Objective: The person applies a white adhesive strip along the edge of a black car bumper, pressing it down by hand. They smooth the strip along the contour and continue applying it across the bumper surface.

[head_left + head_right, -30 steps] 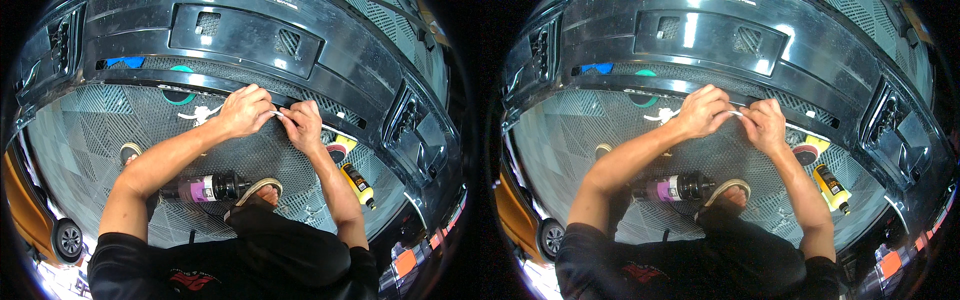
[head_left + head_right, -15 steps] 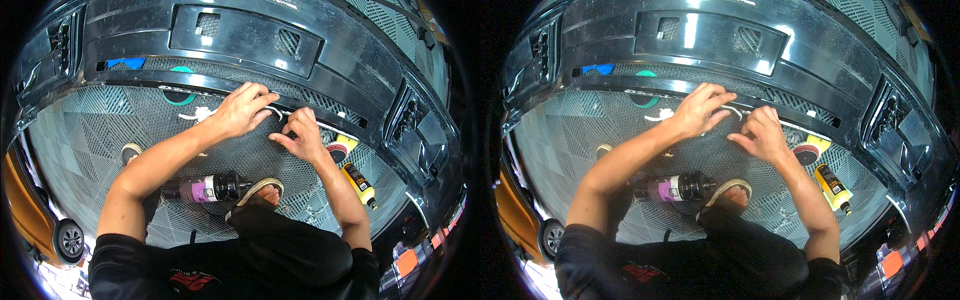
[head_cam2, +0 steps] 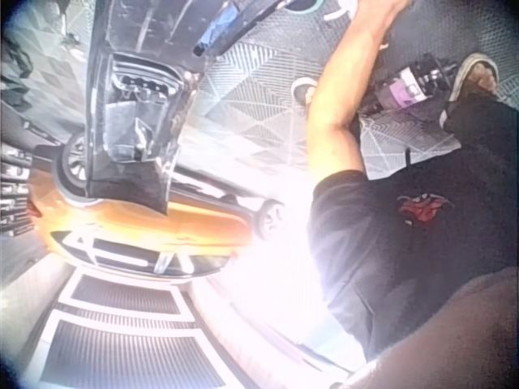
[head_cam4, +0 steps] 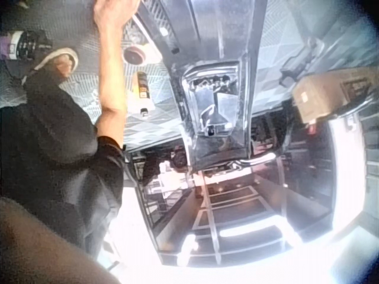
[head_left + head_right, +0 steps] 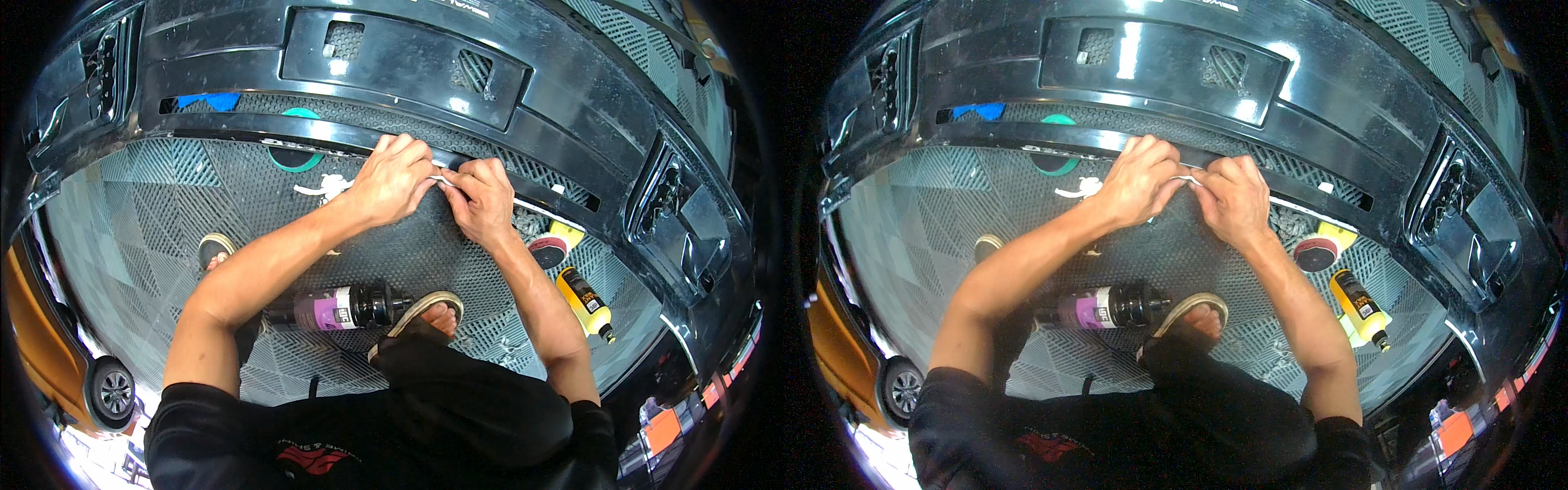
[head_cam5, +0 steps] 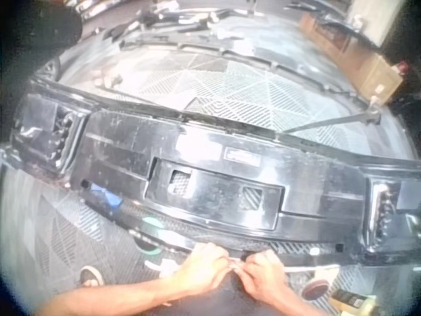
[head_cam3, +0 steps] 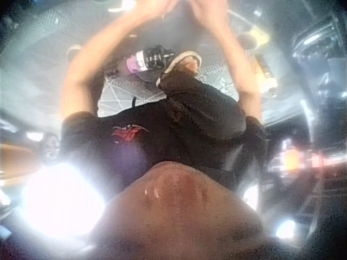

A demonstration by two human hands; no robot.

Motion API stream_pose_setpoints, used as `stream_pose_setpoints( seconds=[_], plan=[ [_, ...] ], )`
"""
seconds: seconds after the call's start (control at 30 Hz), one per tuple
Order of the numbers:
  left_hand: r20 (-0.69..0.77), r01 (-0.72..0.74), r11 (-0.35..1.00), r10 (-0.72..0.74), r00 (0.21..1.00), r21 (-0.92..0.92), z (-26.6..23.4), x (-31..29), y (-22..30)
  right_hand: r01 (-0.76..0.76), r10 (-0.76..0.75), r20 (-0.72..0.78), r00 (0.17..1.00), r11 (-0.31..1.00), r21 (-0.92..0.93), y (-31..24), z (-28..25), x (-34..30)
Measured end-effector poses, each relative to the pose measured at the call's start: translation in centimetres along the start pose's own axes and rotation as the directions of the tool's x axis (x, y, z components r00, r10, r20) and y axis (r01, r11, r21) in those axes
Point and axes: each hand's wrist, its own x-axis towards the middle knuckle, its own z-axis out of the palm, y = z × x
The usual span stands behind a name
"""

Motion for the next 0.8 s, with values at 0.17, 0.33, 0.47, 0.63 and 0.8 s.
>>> stream_pose_setpoints(
  seconds=[0.17, 0.33, 0.47, 0.63, 0.8],
  plan=[
    [0.021, 0.008, 0.997, -0.007, 1.0, -0.079, -0.24, 0.05, -0.59, -0.023, 0.022, 0.012, 1.0, 0.994, 0.105, 0.1, -0.24, 0.19],
    [0.059, 0.023, 0.994, -0.017, 0.998, -0.105, -0.33, 0.11, -0.77, -0.01, 0.008, 0.015, 1.0, 0.992, 0.127, 0.45, -0.3, 0.08],
    [0.059, 0.027, 0.993, -0.02, 0.998, -0.116, -0.33, 0.11, -0.81, 0.005, -0.003, -0.014, 1.0, 0.99, 0.143, 0.47, -0.16, 0.0],
    [0.037, 0.024, 0.993, -0.02, 0.999, -0.113, -0.23, 0.06, -0.73, 0.016, -0.015, -0.004, 1.0, 0.987, 0.162, 0.68, -0.13, -0.14],
    [0.011, 0.12, 0.96, -0.121, 0.993, -0.252, -0.28, 0.36, -0.34, 0.005, 0.01, -0.045, 0.999, 0.945, 0.327, 0.87, -0.34, -0.36]
  ],
)
